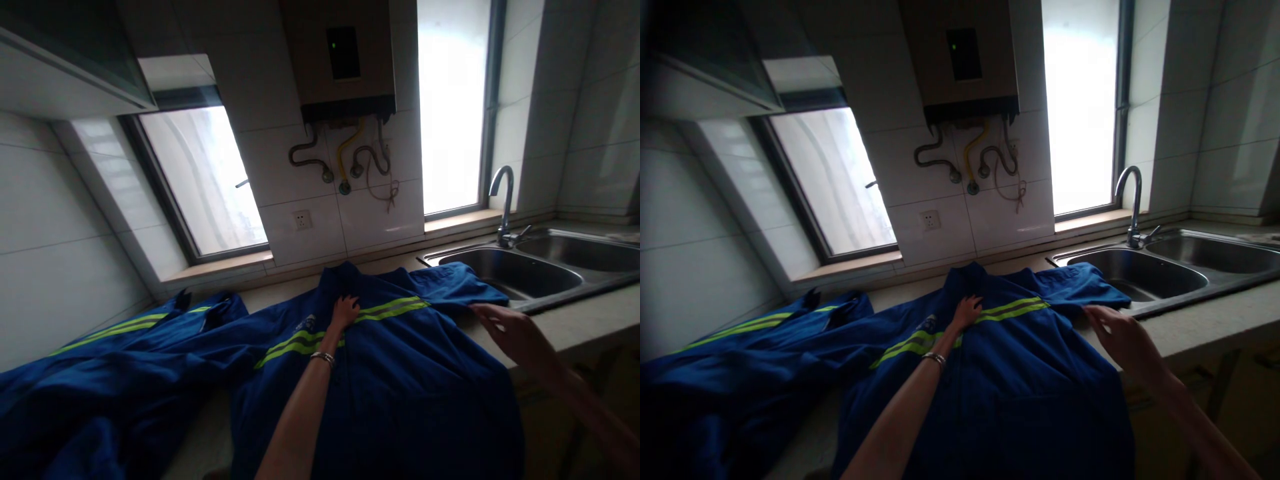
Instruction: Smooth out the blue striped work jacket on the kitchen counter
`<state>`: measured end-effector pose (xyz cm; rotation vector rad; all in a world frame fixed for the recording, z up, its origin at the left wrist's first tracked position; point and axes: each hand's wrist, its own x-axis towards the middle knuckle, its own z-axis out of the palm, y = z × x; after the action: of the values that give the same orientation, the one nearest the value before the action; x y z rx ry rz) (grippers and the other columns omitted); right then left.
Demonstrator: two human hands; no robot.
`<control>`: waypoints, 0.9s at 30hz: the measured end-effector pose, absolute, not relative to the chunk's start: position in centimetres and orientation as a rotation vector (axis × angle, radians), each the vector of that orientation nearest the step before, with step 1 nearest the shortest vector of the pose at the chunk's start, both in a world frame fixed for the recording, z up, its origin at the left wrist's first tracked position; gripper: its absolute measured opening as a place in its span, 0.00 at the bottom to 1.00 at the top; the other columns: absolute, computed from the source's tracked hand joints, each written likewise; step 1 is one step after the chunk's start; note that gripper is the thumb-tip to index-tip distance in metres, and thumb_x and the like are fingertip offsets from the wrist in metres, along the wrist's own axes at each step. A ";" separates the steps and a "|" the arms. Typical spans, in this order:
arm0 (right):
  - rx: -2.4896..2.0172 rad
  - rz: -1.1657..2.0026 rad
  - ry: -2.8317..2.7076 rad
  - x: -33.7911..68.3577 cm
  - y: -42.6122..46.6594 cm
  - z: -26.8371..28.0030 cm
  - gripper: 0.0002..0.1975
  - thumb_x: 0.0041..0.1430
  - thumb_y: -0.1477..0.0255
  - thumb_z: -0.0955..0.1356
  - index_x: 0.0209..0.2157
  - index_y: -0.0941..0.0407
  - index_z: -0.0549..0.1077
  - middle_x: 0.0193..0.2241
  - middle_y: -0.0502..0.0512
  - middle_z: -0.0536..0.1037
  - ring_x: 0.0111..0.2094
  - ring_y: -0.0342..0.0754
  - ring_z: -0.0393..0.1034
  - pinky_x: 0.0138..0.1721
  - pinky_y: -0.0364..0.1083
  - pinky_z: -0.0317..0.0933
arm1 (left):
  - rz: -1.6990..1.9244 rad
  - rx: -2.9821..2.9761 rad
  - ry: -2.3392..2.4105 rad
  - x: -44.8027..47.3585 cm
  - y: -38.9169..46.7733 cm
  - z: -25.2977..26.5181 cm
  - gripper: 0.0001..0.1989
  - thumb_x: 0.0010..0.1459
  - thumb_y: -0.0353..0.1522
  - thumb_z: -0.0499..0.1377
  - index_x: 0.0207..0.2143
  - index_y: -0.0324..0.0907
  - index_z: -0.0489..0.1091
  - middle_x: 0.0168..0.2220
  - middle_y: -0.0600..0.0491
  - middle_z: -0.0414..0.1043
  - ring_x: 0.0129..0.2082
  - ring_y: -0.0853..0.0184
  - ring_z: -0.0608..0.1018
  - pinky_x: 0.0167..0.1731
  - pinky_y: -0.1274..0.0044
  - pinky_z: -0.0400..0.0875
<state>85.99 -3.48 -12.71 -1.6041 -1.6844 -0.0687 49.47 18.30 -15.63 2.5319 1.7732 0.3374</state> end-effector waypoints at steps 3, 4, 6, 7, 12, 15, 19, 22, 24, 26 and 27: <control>-1.560 -0.122 -1.939 82.3 5.0 -9.5 0.23 0.64 0.66 0.54 0.52 0.62 0.66 0.54 0.64 0.65 0.55 0.50 0.58 0.56 0.47 0.51 | 0.334 2.554 1.681 49.4 18.5 -15.7 0.26 0.59 0.35 0.44 0.61 0.52 0.49 0.64 0.55 0.42 0.63 0.58 0.48 0.57 0.59 0.47; -1.594 -0.151 -2.020 81.1 7.7 -9.3 0.22 0.64 0.68 0.54 0.53 0.65 0.65 0.57 0.66 0.60 0.59 0.52 0.51 0.59 0.49 0.45 | 0.318 2.558 1.654 49.4 18.5 -15.7 0.27 0.59 0.34 0.44 0.61 0.53 0.48 0.65 0.57 0.40 0.63 0.59 0.46 0.57 0.58 0.47; -1.781 -0.099 -2.063 78.9 12.2 -10.1 0.23 0.63 0.66 0.56 0.55 0.63 0.63 0.60 0.65 0.53 0.62 0.57 0.40 0.60 0.56 0.38 | 0.272 2.552 1.643 49.3 18.7 -15.8 0.26 0.59 0.34 0.43 0.61 0.53 0.49 0.65 0.57 0.41 0.63 0.59 0.45 0.57 0.57 0.45; -1.897 -0.023 -2.037 78.1 13.9 -10.9 0.25 0.63 0.63 0.56 0.56 0.61 0.61 0.62 0.64 0.49 0.62 0.59 0.37 0.59 0.59 0.37 | 0.255 2.549 1.653 49.3 18.7 -15.9 0.25 0.60 0.35 0.42 0.60 0.53 0.50 0.64 0.57 0.43 0.63 0.59 0.46 0.58 0.57 0.44; -2.181 0.220 -1.936 77.5 19.5 -15.4 0.36 0.58 0.48 0.51 0.62 0.55 0.51 0.63 0.62 0.45 0.62 0.61 0.36 0.56 0.66 0.31 | 0.261 2.567 1.678 49.0 18.9 -16.4 0.24 0.61 0.36 0.40 0.60 0.53 0.52 0.63 0.56 0.48 0.62 0.58 0.51 0.58 0.58 0.45; -2.255 0.190 -1.839 79.3 21.9 -16.8 0.39 0.57 0.46 0.48 0.62 0.54 0.49 0.63 0.61 0.43 0.63 0.61 0.35 0.56 0.67 0.29 | 0.264 2.572 1.679 48.6 18.9 -16.8 0.24 0.61 0.39 0.39 0.60 0.55 0.50 0.63 0.56 0.47 0.62 0.58 0.51 0.57 0.57 0.44; -2.341 0.141 -1.722 81.9 24.4 -18.0 0.40 0.57 0.47 0.48 0.63 0.58 0.47 0.63 0.60 0.46 0.63 0.60 0.35 0.57 0.67 0.28 | 0.275 2.525 1.736 48.0 18.7 -17.3 0.25 0.61 0.42 0.39 0.61 0.53 0.49 0.63 0.53 0.46 0.62 0.55 0.50 0.57 0.56 0.44; -2.341 0.127 -1.712 82.8 25.3 -18.4 0.38 0.57 0.48 0.49 0.62 0.57 0.48 0.63 0.58 0.46 0.62 0.61 0.36 0.57 0.67 0.28 | 0.338 2.488 1.732 47.7 18.7 -17.6 0.25 0.61 0.42 0.41 0.60 0.52 0.51 0.63 0.52 0.47 0.62 0.54 0.50 0.57 0.56 0.43; -2.318 0.162 -1.740 82.7 25.2 -18.0 0.37 0.58 0.50 0.51 0.62 0.57 0.49 0.63 0.59 0.46 0.62 0.61 0.36 0.56 0.67 0.29 | 0.450 2.424 1.688 47.7 18.9 -17.7 0.24 0.60 0.41 0.45 0.59 0.51 0.56 0.62 0.52 0.49 0.62 0.54 0.50 0.58 0.57 0.42; -2.278 0.194 -1.787 81.6 24.5 -17.1 0.35 0.58 0.52 0.53 0.62 0.59 0.50 0.63 0.62 0.46 0.62 0.62 0.37 0.56 0.68 0.32 | 0.723 2.214 1.573 47.8 19.3 -17.7 0.21 0.56 0.37 0.52 0.53 0.48 0.65 0.60 0.51 0.55 0.61 0.56 0.52 0.59 0.60 0.40; -2.233 0.184 -1.821 80.6 24.0 -16.5 0.35 0.58 0.54 0.55 0.61 0.60 0.51 0.62 0.63 0.47 0.62 0.62 0.37 0.56 0.67 0.35 | 0.880 2.071 1.498 47.8 19.5 -17.7 0.20 0.52 0.34 0.56 0.49 0.46 0.69 0.58 0.50 0.59 0.61 0.57 0.54 0.59 0.62 0.40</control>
<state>80.58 23.96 -16.50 -2.2329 -1.8215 0.1836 47.79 19.47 -17.74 2.0710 1.4975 0.8799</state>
